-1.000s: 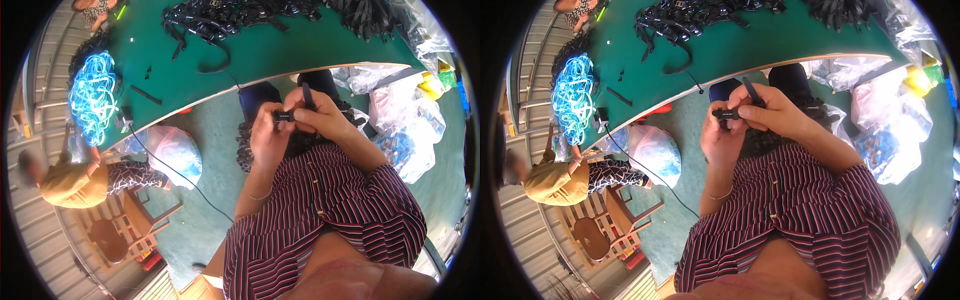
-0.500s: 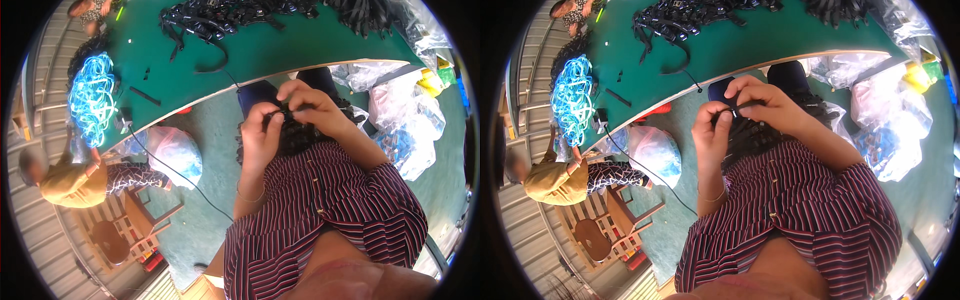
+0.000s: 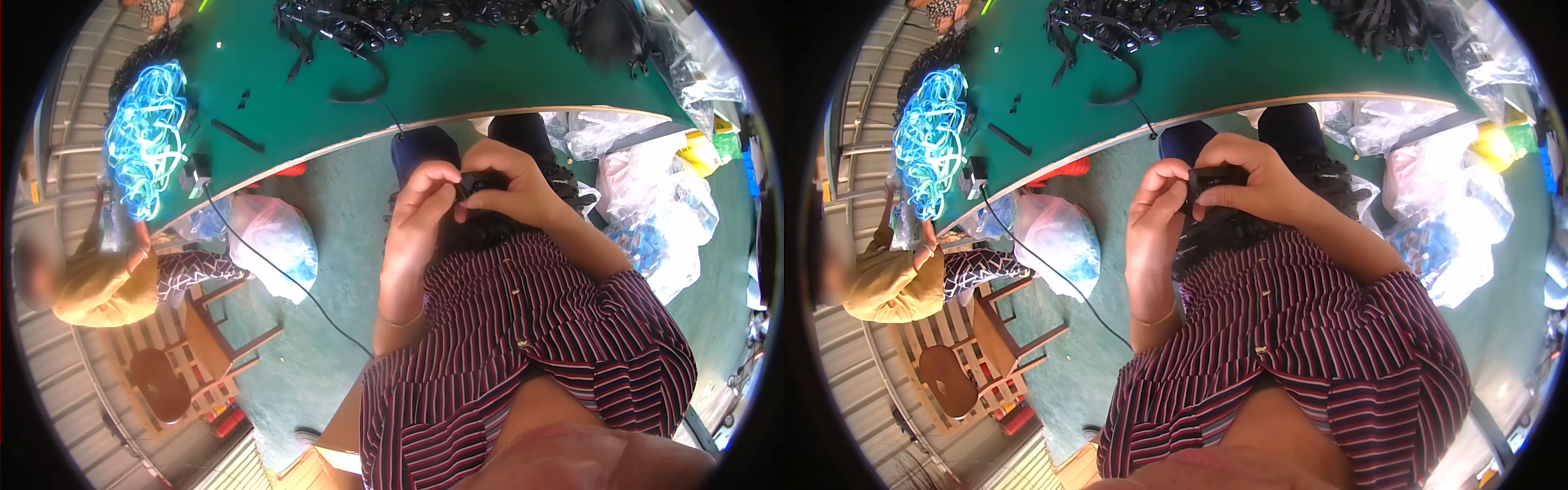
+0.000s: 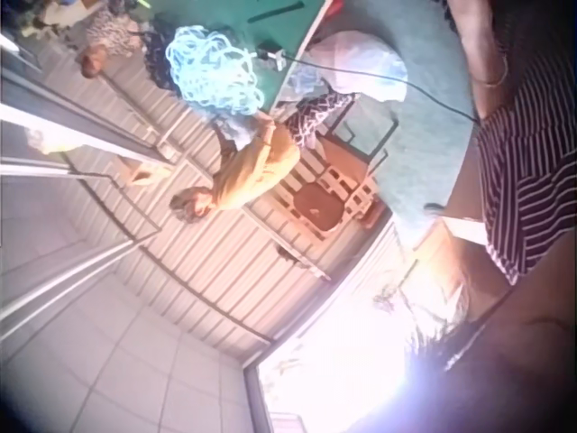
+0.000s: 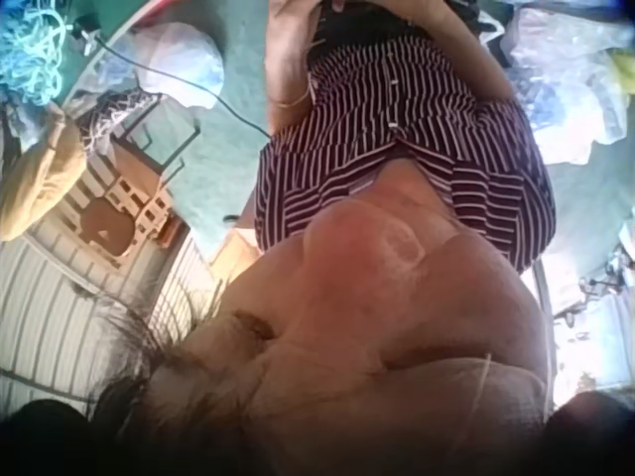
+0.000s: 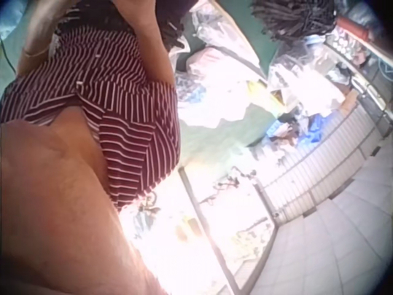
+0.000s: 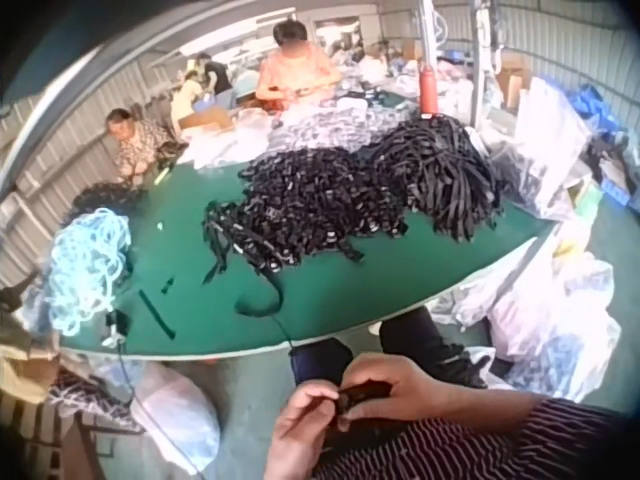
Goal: The person assembles small black plastic buckle and strap components by hand at a workshop table.
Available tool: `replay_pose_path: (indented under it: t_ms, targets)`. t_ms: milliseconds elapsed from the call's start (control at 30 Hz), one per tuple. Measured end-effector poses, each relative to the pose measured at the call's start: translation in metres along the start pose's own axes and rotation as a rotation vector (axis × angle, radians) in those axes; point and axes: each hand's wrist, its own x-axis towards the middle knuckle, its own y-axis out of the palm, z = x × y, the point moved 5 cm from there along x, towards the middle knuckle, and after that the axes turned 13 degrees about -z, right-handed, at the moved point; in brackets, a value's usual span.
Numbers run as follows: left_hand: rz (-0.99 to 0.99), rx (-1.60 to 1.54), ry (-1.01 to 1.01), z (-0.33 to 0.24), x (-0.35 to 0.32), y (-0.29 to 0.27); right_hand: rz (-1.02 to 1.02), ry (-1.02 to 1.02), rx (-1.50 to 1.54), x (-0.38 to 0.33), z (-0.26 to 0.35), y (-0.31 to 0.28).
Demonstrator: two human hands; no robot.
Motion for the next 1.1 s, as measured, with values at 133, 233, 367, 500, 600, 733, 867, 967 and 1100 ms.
replay_pose_path:
  t_ms: [133, 233, 367, 500, 600, 733, 867, 967, 1100]
  targets:
    - [0.007, -0.002, 0.071, 0.002, -0.002, 0.002, -0.008, -0.078, -0.007, -0.002, 0.001, 0.0]
    - [0.058, -0.188, -0.016, 0.002, -0.004, 0.008, 0.003, 0.109, 0.293, -0.002, 0.006, 0.005]
    - [0.101, -0.217, -0.001, 0.008, -0.003, 0.008, -0.018, 0.176, 0.503, -0.007, 0.004, 0.01]
    - [0.134, -0.266, -0.023, 0.013, -0.001, 0.011, -0.054, 0.374, 0.636, -0.013, -0.012, 0.008]
    - [0.136, -0.384, -0.034, 0.017, 0.0, 0.012, -0.059, 0.509, 0.679, -0.017, -0.02, 0.007]
    - [0.102, -0.294, -0.091, 0.023, 0.001, 0.007, -0.064, 0.481, 0.654, -0.018, -0.02, 0.007]
    - [0.07, -0.248, -0.109, 0.022, 0.003, 0.011, -0.086, 0.384, 0.592, -0.011, -0.012, 0.001]
    - [0.06, -0.236, -0.109, 0.022, 0.003, 0.014, -0.067, 0.18, 0.345, -0.006, -0.009, -0.008]
    - [0.017, -0.188, -0.06, 0.018, 0.0, 0.015, -0.048, 0.017, 0.169, 0.001, 0.0, -0.016]
